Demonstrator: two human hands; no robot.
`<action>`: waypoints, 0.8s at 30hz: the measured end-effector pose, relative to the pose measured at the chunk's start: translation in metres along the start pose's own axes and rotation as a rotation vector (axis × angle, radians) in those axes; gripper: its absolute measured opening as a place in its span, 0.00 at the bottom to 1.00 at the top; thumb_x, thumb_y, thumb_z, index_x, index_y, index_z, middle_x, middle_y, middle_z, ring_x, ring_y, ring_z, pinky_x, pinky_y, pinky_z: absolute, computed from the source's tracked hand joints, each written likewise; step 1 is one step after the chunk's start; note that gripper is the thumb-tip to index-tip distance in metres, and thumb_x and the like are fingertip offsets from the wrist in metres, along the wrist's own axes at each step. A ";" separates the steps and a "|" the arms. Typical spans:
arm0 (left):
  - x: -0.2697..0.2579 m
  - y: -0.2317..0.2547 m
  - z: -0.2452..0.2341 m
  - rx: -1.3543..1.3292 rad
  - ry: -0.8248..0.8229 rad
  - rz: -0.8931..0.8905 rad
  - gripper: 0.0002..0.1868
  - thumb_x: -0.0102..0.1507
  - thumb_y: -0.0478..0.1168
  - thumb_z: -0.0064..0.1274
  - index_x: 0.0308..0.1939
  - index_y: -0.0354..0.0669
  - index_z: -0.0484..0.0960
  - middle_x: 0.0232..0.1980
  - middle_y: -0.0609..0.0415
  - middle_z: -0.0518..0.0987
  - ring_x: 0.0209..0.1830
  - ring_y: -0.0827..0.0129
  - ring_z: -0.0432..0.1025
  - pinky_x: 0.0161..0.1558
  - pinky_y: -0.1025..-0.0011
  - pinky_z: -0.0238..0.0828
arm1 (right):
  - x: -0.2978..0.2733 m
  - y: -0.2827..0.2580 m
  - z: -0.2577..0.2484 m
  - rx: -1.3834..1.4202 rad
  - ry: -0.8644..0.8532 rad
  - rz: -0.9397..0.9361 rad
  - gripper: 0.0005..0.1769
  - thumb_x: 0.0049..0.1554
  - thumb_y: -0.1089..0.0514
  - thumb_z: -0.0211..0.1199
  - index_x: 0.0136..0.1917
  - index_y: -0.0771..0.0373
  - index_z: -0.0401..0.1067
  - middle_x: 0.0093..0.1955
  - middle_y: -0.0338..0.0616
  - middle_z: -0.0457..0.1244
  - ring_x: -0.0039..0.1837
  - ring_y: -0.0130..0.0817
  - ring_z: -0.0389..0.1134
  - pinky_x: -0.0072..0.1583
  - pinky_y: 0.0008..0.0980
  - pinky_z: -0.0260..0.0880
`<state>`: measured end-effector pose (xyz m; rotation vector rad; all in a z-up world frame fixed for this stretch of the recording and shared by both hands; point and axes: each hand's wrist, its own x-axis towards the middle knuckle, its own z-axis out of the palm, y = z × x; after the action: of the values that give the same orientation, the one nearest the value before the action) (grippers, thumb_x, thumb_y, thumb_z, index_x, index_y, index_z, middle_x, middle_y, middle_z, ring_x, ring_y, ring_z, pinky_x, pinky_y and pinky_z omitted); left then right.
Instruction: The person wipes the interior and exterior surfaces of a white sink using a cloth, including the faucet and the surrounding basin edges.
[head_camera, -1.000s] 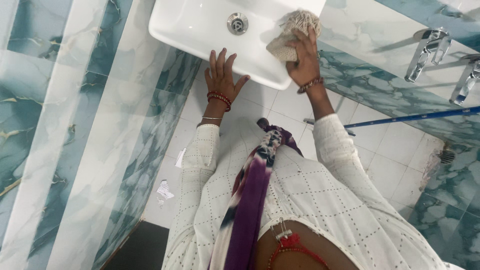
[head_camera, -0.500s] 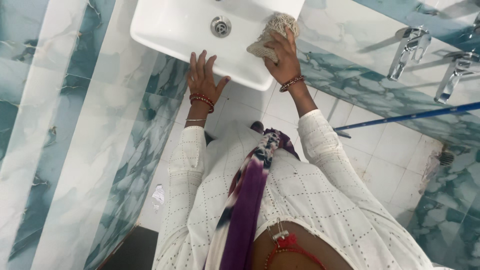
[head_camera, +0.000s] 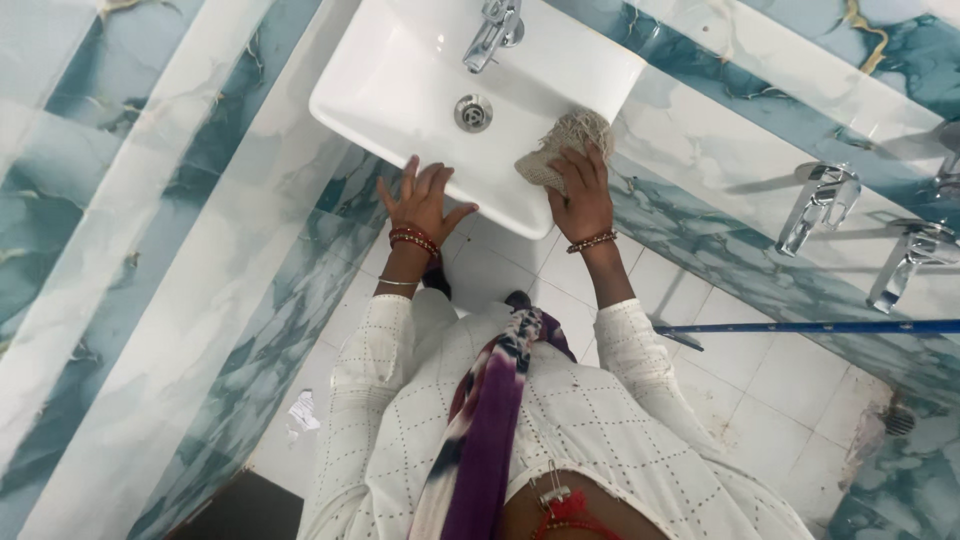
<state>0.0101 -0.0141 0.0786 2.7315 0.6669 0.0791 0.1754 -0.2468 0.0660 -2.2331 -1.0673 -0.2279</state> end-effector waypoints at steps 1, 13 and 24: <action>0.005 -0.004 -0.005 -0.003 -0.003 0.020 0.37 0.61 0.72 0.48 0.63 0.53 0.77 0.70 0.57 0.71 0.78 0.55 0.51 0.69 0.25 0.27 | 0.002 -0.007 -0.002 -0.021 0.002 0.019 0.22 0.53 0.61 0.72 0.61 0.58 0.74 0.70 0.44 0.64 0.78 0.52 0.53 0.74 0.48 0.62; 0.071 -0.068 -0.038 -0.220 -0.070 0.540 0.18 0.66 0.57 0.54 0.40 0.49 0.87 0.38 0.54 0.85 0.40 0.55 0.74 0.46 0.57 0.69 | 0.111 -0.038 -0.011 0.416 0.332 0.367 0.16 0.68 0.61 0.62 0.68 0.64 0.67 0.62 0.50 0.68 0.62 0.44 0.70 0.65 0.41 0.72; 0.148 -0.142 -0.068 -0.264 -0.279 0.349 0.20 0.67 0.57 0.52 0.49 0.47 0.84 0.36 0.50 0.84 0.38 0.56 0.78 0.40 0.57 0.75 | 0.160 -0.033 0.042 -0.239 -0.160 0.291 0.40 0.54 0.57 0.67 0.78 0.55 0.60 0.79 0.50 0.57 0.72 0.53 0.62 0.68 0.52 0.66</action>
<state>0.0708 0.1930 0.0925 2.5050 0.0912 -0.1226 0.2509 -0.1038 0.1153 -2.6252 -0.8146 -0.0532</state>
